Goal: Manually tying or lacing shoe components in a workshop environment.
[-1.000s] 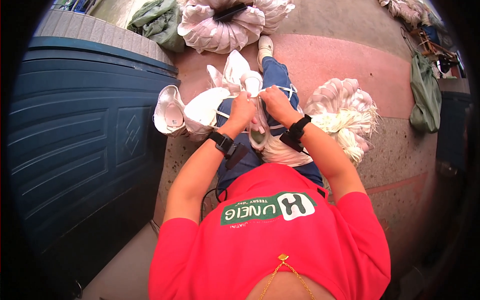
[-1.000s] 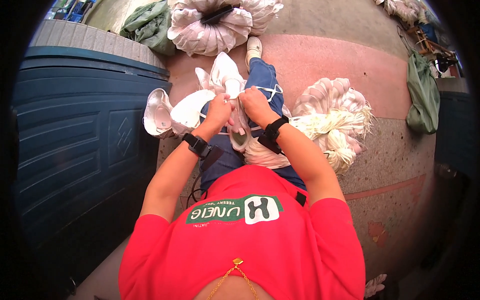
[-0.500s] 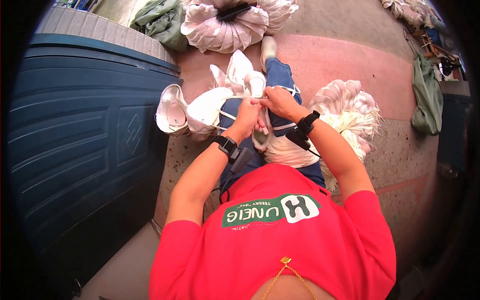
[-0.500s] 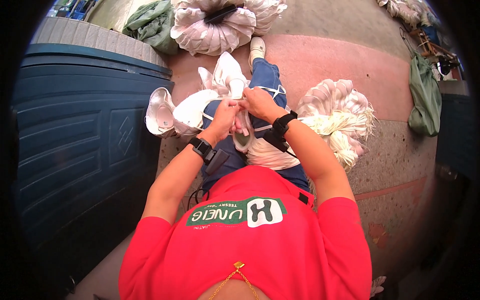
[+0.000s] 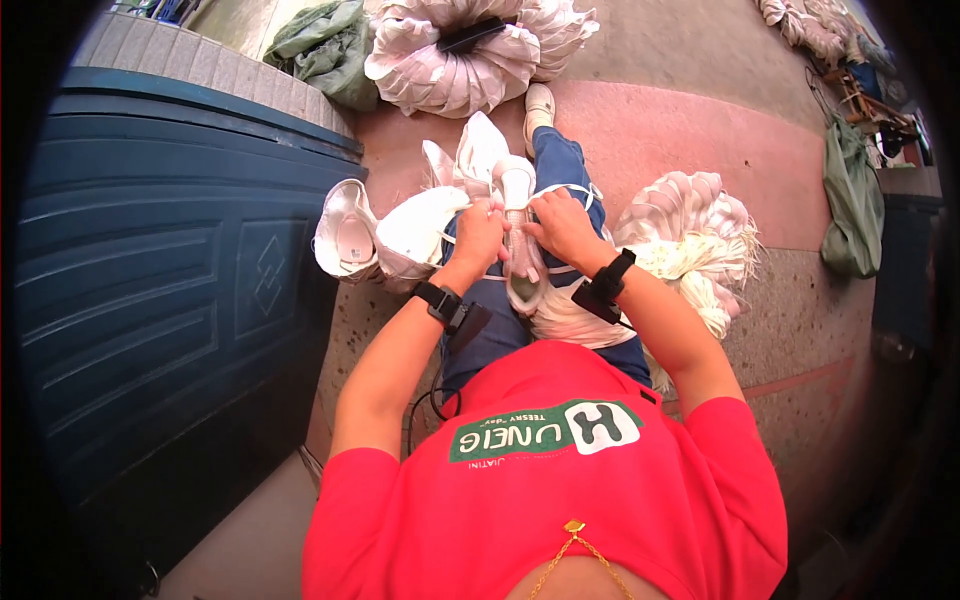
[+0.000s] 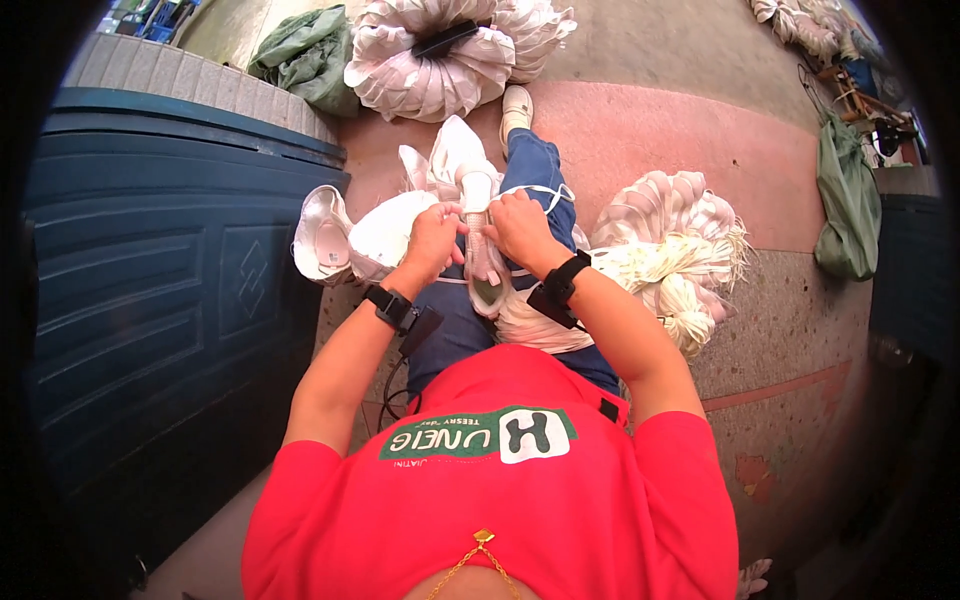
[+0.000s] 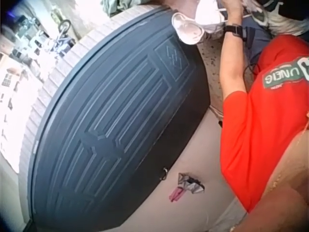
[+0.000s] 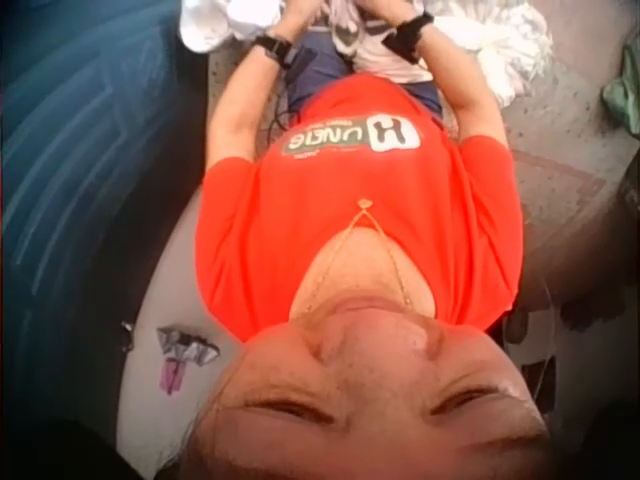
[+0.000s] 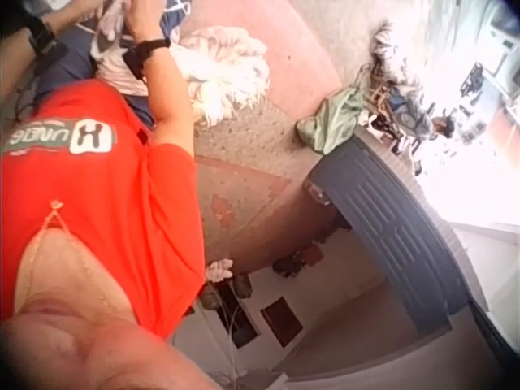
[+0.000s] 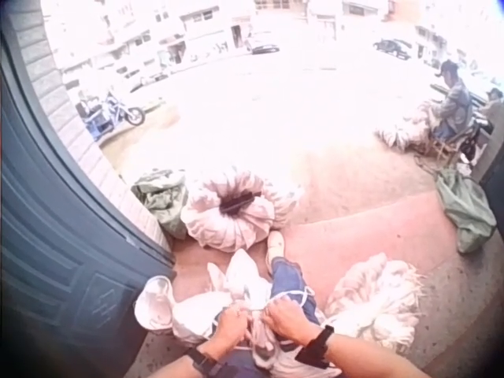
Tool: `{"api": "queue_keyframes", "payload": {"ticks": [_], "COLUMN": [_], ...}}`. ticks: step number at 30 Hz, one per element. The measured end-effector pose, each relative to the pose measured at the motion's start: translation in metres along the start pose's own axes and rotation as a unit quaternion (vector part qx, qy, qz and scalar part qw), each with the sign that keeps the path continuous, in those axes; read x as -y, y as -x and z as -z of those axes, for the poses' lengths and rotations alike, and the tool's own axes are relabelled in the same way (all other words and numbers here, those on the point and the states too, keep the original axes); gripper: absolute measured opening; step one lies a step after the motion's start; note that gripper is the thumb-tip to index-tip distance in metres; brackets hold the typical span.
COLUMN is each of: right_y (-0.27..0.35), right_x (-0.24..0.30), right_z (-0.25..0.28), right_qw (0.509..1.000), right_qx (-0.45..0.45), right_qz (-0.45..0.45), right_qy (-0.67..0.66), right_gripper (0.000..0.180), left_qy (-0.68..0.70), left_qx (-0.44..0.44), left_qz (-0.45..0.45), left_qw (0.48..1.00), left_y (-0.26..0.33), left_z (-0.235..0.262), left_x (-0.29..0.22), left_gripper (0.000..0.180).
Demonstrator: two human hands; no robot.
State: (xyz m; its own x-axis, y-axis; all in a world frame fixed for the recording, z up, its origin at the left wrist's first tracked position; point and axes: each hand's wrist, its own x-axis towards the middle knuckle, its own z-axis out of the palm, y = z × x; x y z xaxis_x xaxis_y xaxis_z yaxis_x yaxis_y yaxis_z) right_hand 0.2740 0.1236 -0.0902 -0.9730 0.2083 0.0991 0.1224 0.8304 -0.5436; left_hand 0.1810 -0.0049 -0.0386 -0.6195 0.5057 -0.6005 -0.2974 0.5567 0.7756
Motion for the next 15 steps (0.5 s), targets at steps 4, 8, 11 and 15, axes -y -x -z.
{"api": "queue_keyframes", "payload": {"ticks": [4, 8, 11, 15], "right_y": [0.001, -0.002, -0.002, -0.002], "right_x": [-0.014, -0.02, -0.023, -0.021], "right_z": [-0.011, -0.03, -0.031, -0.02], "right_qw": [0.999, 0.989, 0.994, 0.997], "right_qx": [0.018, 0.022, -0.022, -0.06], "right_qz": [0.014, 0.039, 0.015, 0.011], "right_qy": [-0.023, 0.14, 0.106, 0.047], "right_gripper": [0.018, 0.007, 0.008, 0.009], "left_qy": [-0.003, -0.161, -0.003, 0.058], "left_qx": [0.049, 0.042, 0.06, 0.115], "left_qz": [0.04, -0.038, -0.021, 0.082], "left_qw": [0.998, 0.985, 0.998, 0.988], "left_y": [-0.003, -0.012, -0.004, 0.001], "left_z": [-0.014, -0.026, -0.038, -0.043], "left_x": [0.02, 0.024, 0.014, -0.001], "left_gripper": [0.026, 0.023, 0.019, 0.018]}}
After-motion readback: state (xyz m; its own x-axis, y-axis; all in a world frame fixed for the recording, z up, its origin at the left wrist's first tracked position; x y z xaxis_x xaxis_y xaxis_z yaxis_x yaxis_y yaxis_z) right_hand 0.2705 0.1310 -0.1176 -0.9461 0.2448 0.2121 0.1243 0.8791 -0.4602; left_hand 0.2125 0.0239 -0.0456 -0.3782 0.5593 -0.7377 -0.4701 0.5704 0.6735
